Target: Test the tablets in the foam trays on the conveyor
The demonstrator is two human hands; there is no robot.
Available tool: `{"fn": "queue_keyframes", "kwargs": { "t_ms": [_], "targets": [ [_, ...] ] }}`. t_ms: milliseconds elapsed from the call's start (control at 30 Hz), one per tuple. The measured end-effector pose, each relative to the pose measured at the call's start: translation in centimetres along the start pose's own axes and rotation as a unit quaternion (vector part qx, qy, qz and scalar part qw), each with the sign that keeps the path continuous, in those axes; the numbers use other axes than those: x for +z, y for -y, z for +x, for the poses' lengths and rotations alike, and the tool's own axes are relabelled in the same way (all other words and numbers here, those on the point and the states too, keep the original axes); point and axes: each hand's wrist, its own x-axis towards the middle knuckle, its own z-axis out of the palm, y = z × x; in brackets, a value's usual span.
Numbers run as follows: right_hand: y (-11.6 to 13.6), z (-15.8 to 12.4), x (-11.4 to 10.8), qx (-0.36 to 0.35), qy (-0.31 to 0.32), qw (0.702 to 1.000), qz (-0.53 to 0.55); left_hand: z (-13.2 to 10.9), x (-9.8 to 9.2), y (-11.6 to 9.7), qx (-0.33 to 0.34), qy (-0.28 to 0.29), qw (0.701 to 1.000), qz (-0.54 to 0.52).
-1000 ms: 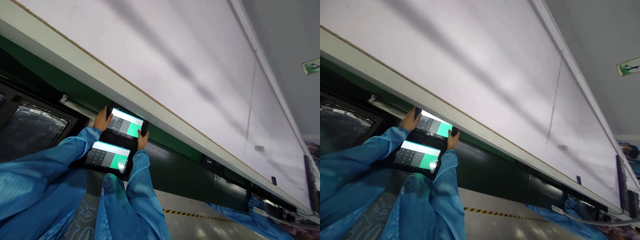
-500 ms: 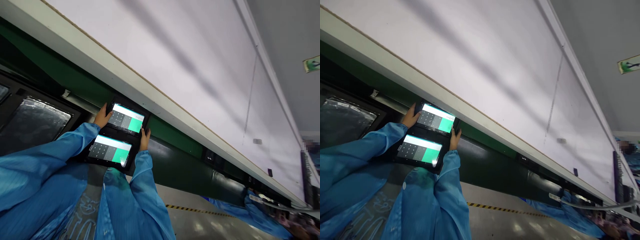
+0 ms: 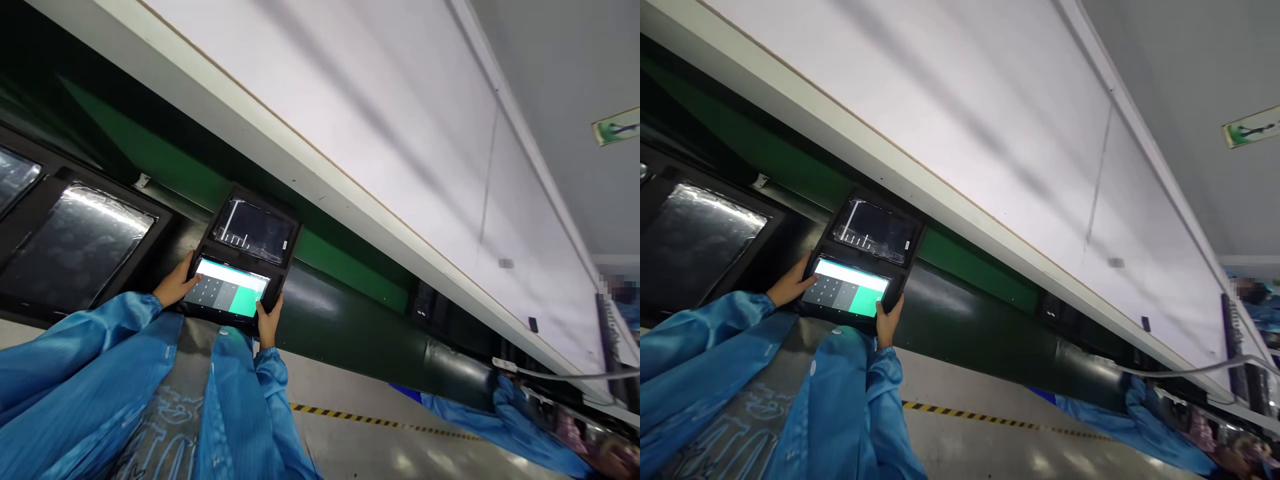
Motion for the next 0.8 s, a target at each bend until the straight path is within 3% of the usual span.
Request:
{"fn": "queue_keyframes", "kwargs": {
  "t_ms": [267,433,667,800],
  "targets": [
    [-0.8,0.0,0.4,-0.028,-0.024,0.999,-0.009,5.3,-0.6,-4.3,0.153,-0.019,0.982,0.110],
    [-0.9,0.0,0.2,-0.037,-0.017,0.999,-0.007,7.7,-0.2,-5.4,0.179,-0.014,0.976,0.126],
    [-1.3,-0.1,-0.2,-0.046,-0.006,0.999,-0.002,5.1,-0.2,-2.4,0.071,-0.073,0.991,0.086],
    [-1.6,-0.1,-0.2,-0.048,0.008,0.999,-0.011,1.7,0.5,0.4,0.042,-0.041,0.997,0.042]
  ]
}}
